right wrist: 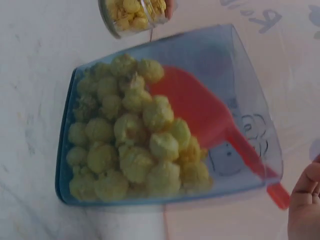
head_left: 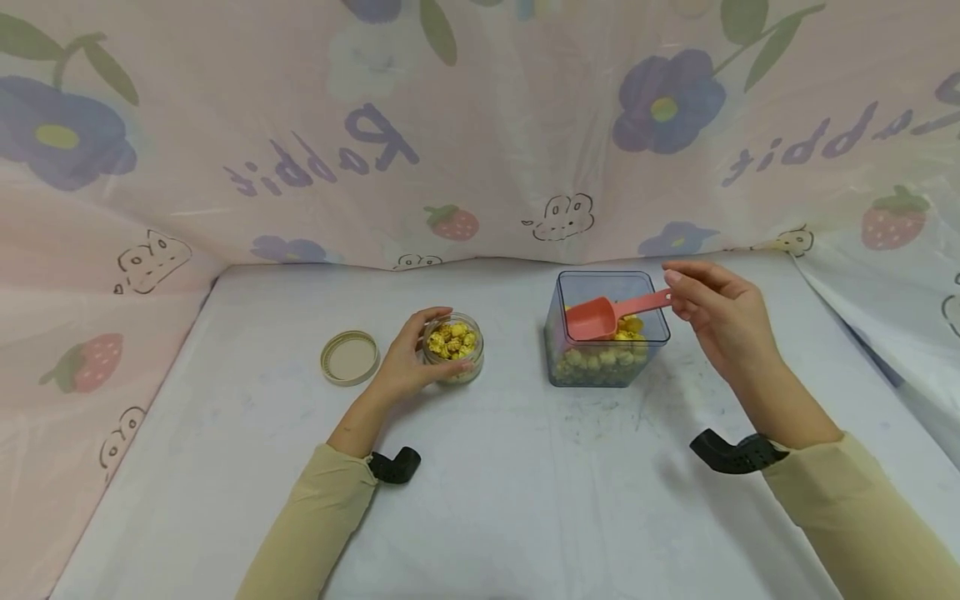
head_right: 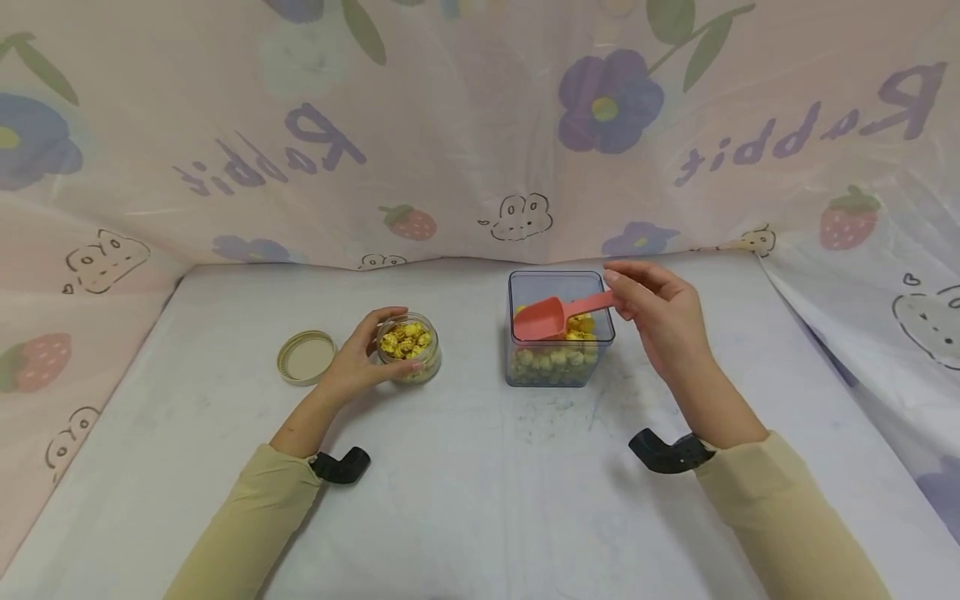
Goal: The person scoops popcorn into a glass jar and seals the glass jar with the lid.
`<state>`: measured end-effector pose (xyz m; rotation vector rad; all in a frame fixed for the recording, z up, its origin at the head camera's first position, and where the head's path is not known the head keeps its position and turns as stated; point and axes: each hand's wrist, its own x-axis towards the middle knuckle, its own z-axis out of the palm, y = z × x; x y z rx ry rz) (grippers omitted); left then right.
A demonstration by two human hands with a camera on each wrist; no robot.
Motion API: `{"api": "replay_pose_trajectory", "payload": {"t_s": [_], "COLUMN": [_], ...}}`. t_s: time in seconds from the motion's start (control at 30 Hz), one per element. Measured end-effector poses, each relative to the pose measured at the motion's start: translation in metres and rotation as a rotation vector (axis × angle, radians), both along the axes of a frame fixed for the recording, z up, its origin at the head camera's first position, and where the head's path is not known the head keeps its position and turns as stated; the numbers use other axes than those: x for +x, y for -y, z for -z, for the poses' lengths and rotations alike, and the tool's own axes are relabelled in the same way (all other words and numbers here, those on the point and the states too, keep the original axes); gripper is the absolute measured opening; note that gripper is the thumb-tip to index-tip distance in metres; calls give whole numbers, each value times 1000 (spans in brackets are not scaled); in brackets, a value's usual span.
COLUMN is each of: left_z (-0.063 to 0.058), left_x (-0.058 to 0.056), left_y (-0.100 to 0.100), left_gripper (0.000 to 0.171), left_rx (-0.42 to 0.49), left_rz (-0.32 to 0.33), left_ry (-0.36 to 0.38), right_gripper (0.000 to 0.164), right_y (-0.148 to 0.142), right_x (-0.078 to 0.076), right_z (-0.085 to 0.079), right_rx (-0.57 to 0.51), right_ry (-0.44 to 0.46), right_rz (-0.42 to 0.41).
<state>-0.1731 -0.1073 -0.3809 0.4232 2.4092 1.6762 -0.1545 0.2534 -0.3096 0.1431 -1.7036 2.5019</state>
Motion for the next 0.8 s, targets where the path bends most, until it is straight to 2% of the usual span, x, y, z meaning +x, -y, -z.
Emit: {"api": "replay_pose_trajectory", "payload": {"t_s": [0.17,0.2,0.4,0.53,0.8], "left_z": [25,27,29,30,30], "left_x": [-12,-13,-14,-13,-13], "left_y": [4,5,6,5,6], "left_gripper": [84,84,81,81,82], "left_rx": [9,12,3,-12,-13], "left_rz": [-4,-3,3,3,-1], "left_ry": [-18,-25,-45,-52,-61], "right_gripper": [17,17,18,18,24], "right_y": [12,15,29,37,50], "right_x": [2,3,8,9,10], "right_z": [0,0,2,3,5], "right_rx": [35,50,143,166,268], "right_ry": [-36,-43,-67,-71,-48], "right_rz": [-32,-34,-48,-70,-158]}}
